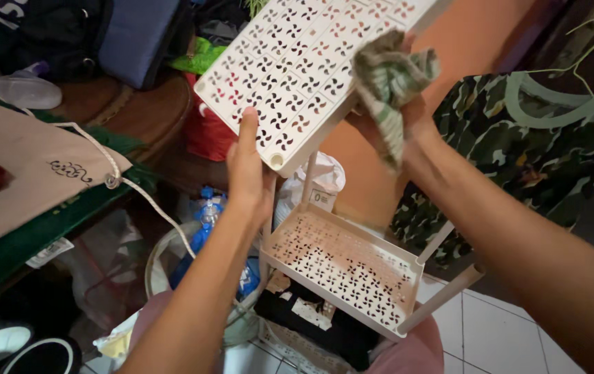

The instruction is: The person wipes a white perforated plastic tray with a cloth, then inserts four white cylindrical legs into the tray's corner holes. The person stacks the assembled tray onto a similar tray below, forming a two-tier rack.

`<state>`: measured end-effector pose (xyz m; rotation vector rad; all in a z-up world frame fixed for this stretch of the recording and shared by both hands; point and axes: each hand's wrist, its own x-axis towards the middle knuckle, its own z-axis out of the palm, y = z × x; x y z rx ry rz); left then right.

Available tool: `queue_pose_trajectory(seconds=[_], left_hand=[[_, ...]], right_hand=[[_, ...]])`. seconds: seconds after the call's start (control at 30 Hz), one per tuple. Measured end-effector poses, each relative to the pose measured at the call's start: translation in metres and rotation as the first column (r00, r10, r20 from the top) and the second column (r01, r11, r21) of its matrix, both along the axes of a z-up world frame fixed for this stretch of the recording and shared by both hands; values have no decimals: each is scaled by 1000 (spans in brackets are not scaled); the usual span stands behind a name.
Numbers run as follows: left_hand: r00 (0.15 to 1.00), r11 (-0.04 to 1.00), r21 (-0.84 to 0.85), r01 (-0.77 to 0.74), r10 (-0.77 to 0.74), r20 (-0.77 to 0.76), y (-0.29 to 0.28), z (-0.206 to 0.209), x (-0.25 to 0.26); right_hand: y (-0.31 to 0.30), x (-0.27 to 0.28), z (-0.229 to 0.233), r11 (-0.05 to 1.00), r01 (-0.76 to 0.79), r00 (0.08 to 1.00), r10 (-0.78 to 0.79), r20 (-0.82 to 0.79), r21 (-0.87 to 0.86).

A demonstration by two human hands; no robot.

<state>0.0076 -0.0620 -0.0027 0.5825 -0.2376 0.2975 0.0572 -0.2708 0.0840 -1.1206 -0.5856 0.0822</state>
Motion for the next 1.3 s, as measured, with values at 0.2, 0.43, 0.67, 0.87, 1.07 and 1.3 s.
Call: queue_pose_trajectory(seconds=[0.2, 0.43, 0.67, 0.87, 1.07, 1.3], left_hand=[[960, 956, -150, 250, -265, -88, -7, 10, -2], [899, 896, -84, 435, -428, 89, 1, 24, -11], [952, 956, 40, 289, -283, -121, 0, 33, -12], [920, 926, 3, 378, -375, -115, 19, 40, -20], [945, 942, -79, 326, -324, 41, 42, 39, -41], [915, 882, 250, 400, -400, -54, 68, 32, -37]], right_hand=[[31, -13, -4, 998, -46, 999, 46, -14, -38], [57, -63, -12, 971, -120, 992, 126, 18, -207], [40, -41, -14, 979, -158, 986, 163, 31, -125], [-5, -13, -37, 979, -35, 991, 60, -118, 202], [-24, -3, -68, 923, 80, 961, 29, -275, 376], [-24, -13, -61, 806, 120, 956, 62, -285, 579]])
